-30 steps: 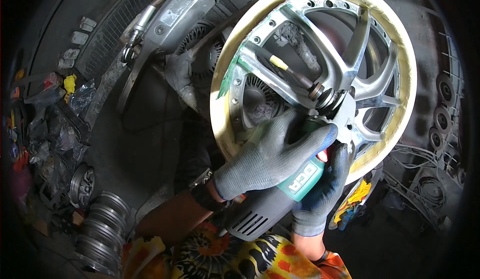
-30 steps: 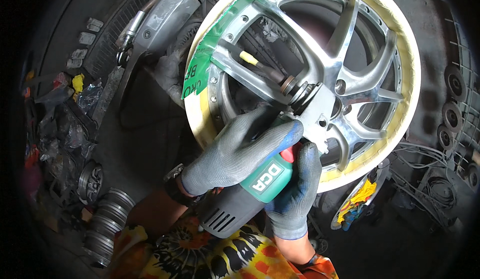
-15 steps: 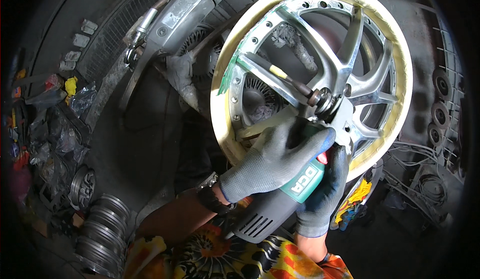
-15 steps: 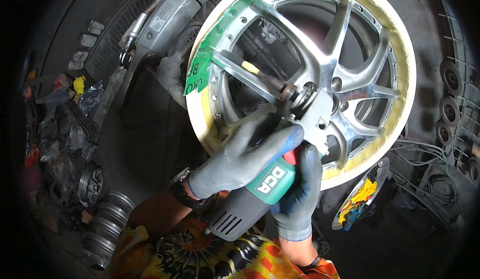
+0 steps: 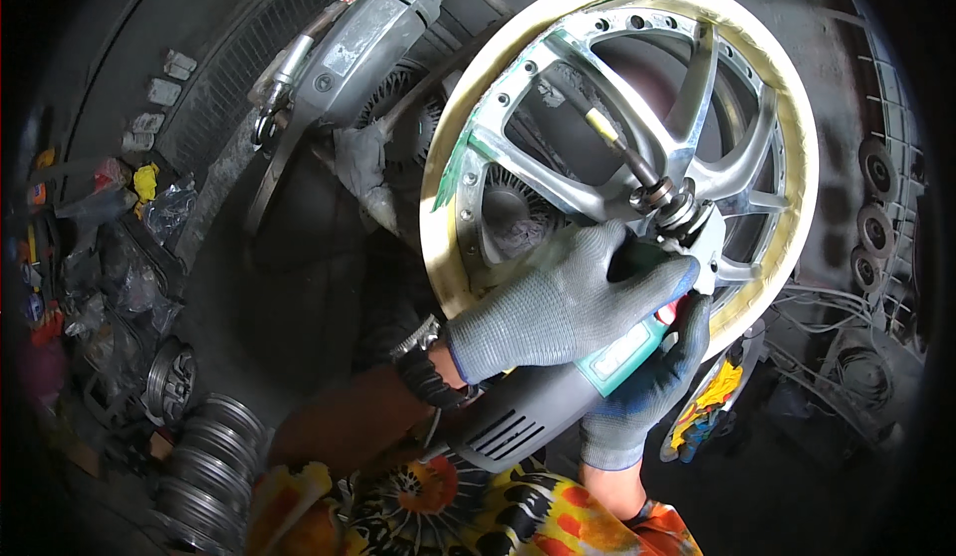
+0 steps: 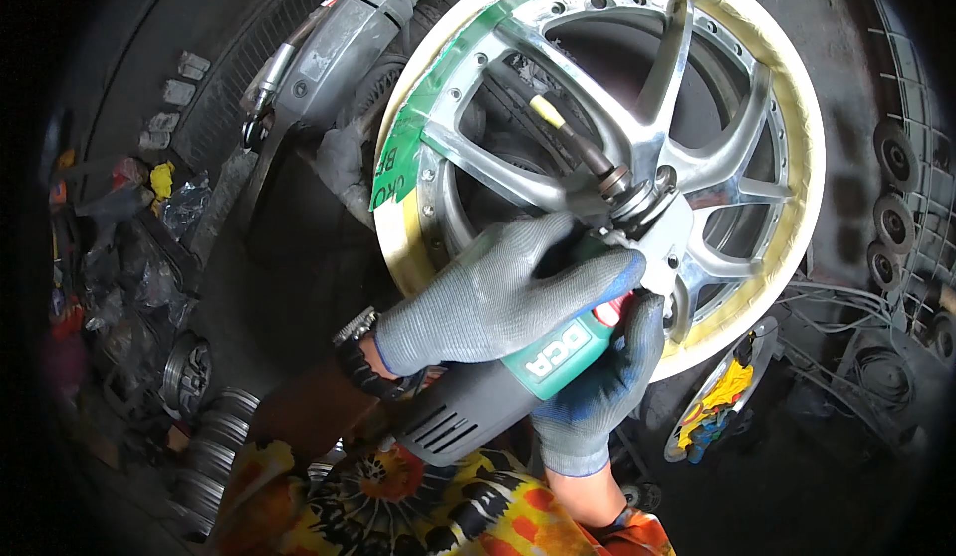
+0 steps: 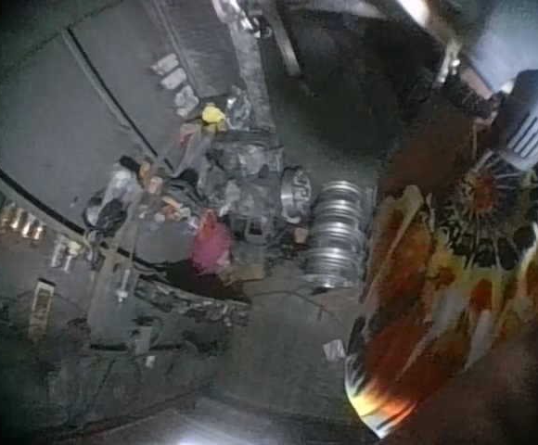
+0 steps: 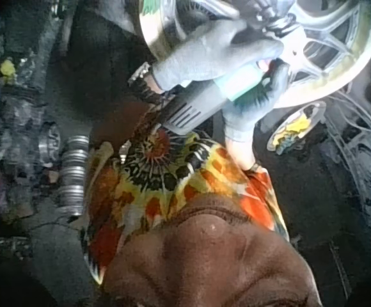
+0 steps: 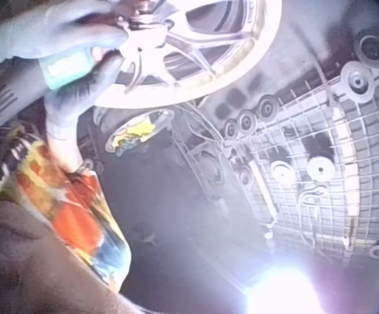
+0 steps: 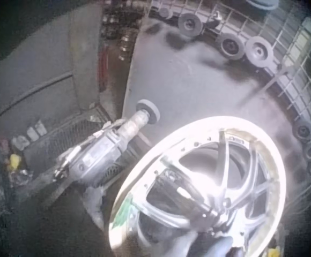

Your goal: The person uses an angle grinder and a die grinder to sand and smooth the surface of a silver car wheel rim mounted on a stand.

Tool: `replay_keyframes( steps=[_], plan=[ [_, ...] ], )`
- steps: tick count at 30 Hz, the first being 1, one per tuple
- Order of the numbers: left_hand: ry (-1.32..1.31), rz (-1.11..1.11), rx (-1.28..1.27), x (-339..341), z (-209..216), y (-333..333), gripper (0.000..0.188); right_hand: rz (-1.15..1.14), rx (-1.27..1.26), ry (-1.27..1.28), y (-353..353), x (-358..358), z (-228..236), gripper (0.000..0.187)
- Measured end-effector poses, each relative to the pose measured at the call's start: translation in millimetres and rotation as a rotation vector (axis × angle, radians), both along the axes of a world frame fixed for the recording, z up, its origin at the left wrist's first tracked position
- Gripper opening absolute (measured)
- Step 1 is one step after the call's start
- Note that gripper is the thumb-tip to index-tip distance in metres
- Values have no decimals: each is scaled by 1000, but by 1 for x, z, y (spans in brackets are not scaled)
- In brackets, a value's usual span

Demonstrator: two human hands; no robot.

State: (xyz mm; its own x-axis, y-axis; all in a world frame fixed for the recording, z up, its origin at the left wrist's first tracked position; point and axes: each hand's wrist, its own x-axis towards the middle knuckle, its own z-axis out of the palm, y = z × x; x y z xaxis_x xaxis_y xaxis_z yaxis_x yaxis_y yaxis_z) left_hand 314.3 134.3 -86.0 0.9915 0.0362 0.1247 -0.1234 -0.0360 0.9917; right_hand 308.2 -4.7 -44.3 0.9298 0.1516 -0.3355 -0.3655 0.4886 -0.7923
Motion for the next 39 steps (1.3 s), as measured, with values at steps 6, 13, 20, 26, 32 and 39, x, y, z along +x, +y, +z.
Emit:
replay_keyframes(
  steps=[6,13,20,26,32,39],
  plan=[
    [137,-99,-279,16,1,11,42,-28,6,-24,12,5,-5,47],
    [169,-128,-278,21,-5,15,39,-23,22,14,19,6,-1,48],
    [261,-169,-473,25,-3,26,36,129,374,-65,19,10,-19,52],
    [223,-159,-496,23,-8,25,35,-51,-91,28,43,11,5,38],
    [255,-110,-340,20,-4,15,41,-109,-148,80,26,5,2,48],
    [245,-111,-236,17,10,10,43,-67,-167,-38,2,-4,0,55]
  ],
)
